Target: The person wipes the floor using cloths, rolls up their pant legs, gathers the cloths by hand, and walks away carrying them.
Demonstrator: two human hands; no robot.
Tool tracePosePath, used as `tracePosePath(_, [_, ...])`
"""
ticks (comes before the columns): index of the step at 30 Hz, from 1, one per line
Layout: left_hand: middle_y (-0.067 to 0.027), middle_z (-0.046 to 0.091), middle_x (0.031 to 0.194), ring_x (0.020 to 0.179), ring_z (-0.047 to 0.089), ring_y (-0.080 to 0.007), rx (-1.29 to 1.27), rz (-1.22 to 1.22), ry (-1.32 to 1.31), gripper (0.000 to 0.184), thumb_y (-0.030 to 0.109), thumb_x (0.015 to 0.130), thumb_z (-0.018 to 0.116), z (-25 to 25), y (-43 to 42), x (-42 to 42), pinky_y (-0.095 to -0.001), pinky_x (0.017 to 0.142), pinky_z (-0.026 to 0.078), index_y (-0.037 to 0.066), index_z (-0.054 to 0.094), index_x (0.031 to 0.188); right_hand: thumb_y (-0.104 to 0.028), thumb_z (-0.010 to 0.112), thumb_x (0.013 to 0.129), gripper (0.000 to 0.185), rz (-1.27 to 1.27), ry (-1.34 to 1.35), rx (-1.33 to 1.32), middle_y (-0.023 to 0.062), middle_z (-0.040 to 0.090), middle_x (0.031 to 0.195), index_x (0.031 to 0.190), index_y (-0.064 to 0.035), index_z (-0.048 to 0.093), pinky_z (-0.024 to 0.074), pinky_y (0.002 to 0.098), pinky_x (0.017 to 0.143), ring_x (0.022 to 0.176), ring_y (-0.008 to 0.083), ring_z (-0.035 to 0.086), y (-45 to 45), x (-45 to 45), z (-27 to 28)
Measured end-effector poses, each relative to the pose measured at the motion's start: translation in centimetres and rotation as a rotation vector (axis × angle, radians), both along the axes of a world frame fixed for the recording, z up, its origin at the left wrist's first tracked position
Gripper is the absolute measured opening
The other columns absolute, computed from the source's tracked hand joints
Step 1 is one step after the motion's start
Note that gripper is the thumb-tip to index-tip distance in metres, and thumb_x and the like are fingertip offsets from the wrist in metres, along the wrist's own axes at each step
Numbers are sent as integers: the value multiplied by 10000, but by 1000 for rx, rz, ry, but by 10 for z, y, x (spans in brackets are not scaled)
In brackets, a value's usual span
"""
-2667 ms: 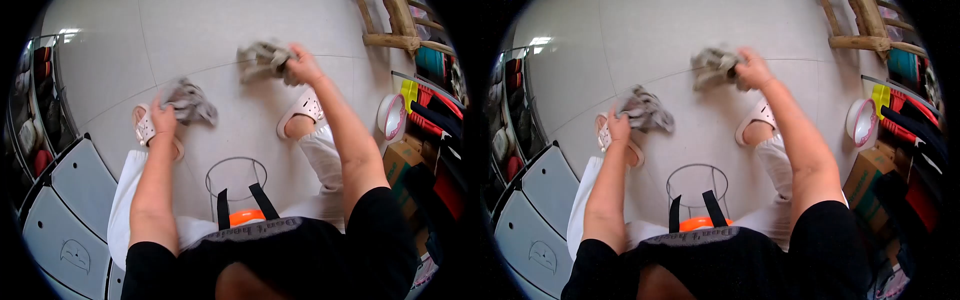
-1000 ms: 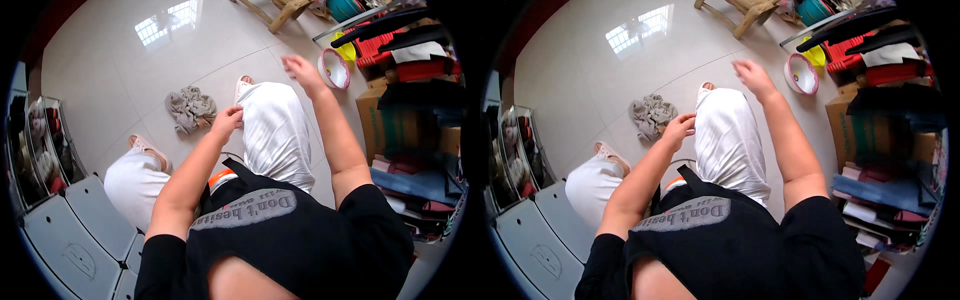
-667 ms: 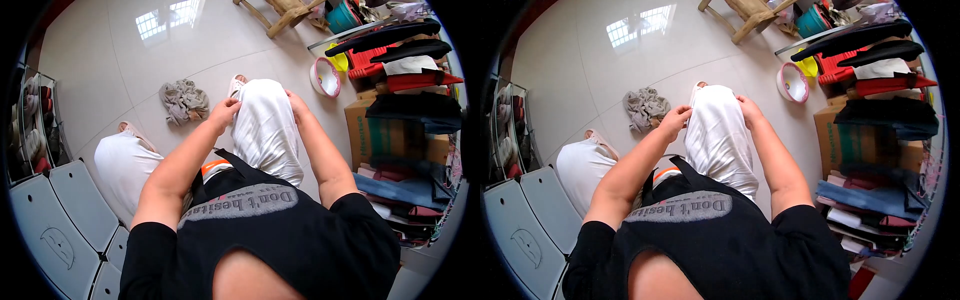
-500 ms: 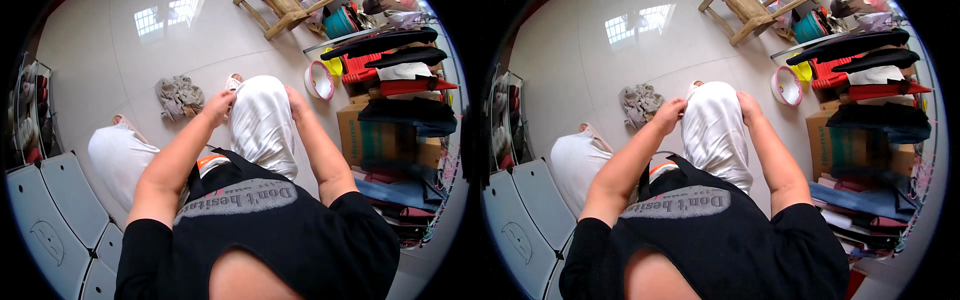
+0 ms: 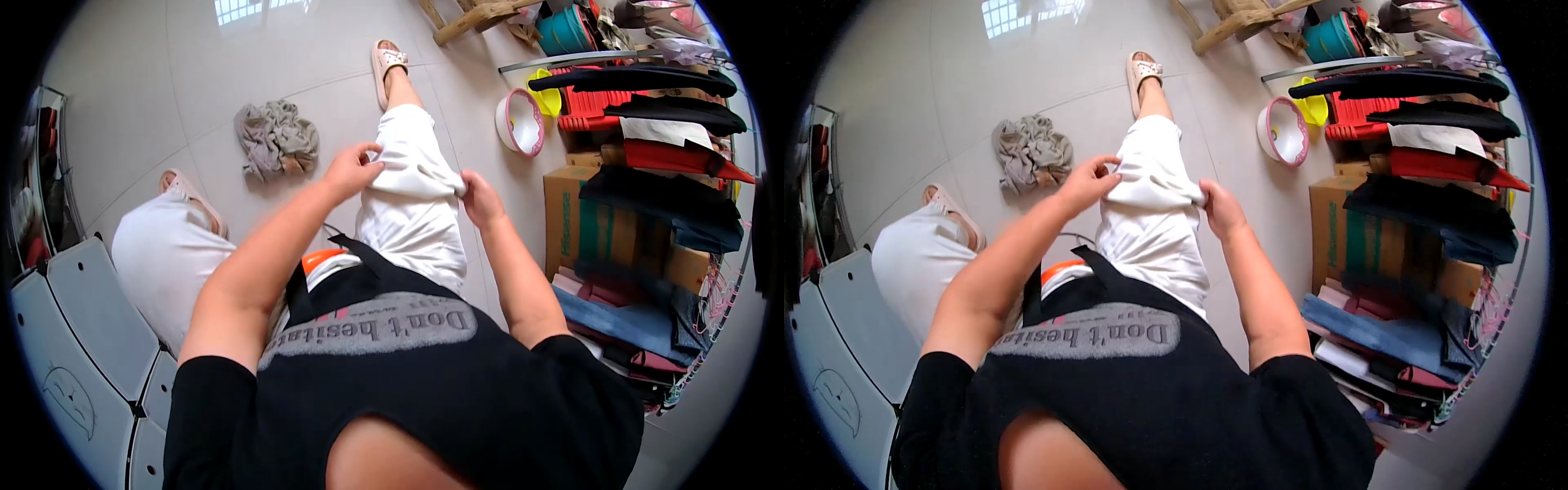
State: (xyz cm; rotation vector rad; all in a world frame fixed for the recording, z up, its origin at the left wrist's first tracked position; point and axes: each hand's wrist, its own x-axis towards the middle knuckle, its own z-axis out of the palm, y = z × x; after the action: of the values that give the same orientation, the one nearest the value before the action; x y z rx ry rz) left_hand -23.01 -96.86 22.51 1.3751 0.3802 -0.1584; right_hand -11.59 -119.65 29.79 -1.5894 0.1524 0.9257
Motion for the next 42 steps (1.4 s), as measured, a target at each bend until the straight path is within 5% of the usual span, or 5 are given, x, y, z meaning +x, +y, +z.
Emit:
tracePosePath(11, [-85, 545, 642, 603, 488, -154, 74, -263, -25, 175, 192, 784, 514, 9, -19, -9, -284, 602, 411, 20, 547, 776, -118, 512, 780, 129, 320, -619, -335, 79, 537, 795, 837, -6, 544, 409, 239, 659, 695, 141, 490, 38, -6, -11])
tracePosePath(18, [-130, 578, 709, 639, 532, -256, 741, 371, -314, 161, 166, 749, 545, -3, -15, -10, -310, 614, 419, 26, 565, 825, -108, 507, 782, 111, 180, -388, -217, 45, 520, 686, 820, -5, 522, 403, 226, 621, 661, 112, 470, 51, -18, 8])
tracePosePath(24, [-10, 465, 624, 611, 440, -126, -359, 179, 33, 133, 131, 757, 465, -14, 2, 1, -274, 567, 384, 16, 532, 769, -165, 499, 785, 161, 288, -692, -338, 60, 524, 690, 818, -8, 512, 399, 254, 593, 626, 127, 466, 59, -13, -11])
tracePosePath(26, [1, 430, 608, 590, 394, -91, 421, 93, -471, 225, 209, 746, 404, -35, -12, 0, -228, 505, 326, 14, 502, 687, -171, 478, 806, 186, 346, -715, -413, 10, 512, 712, 809, 11, 513, 387, 231, 622, 638, 103, 439, 69, -15, 2])
tracePosePath(42, [-154, 519, 929, 912, 483, -313, 625, -82, -243, 244, 135, 703, 516, 37, -31, -53, -381, 796, 387, 29, 529, 923, -178, 520, 781, 172, 431, -810, -430, 63, 570, 695, 793, -15, 572, 419, 258, 578, 605, 144, 514, 13, -36, 27])
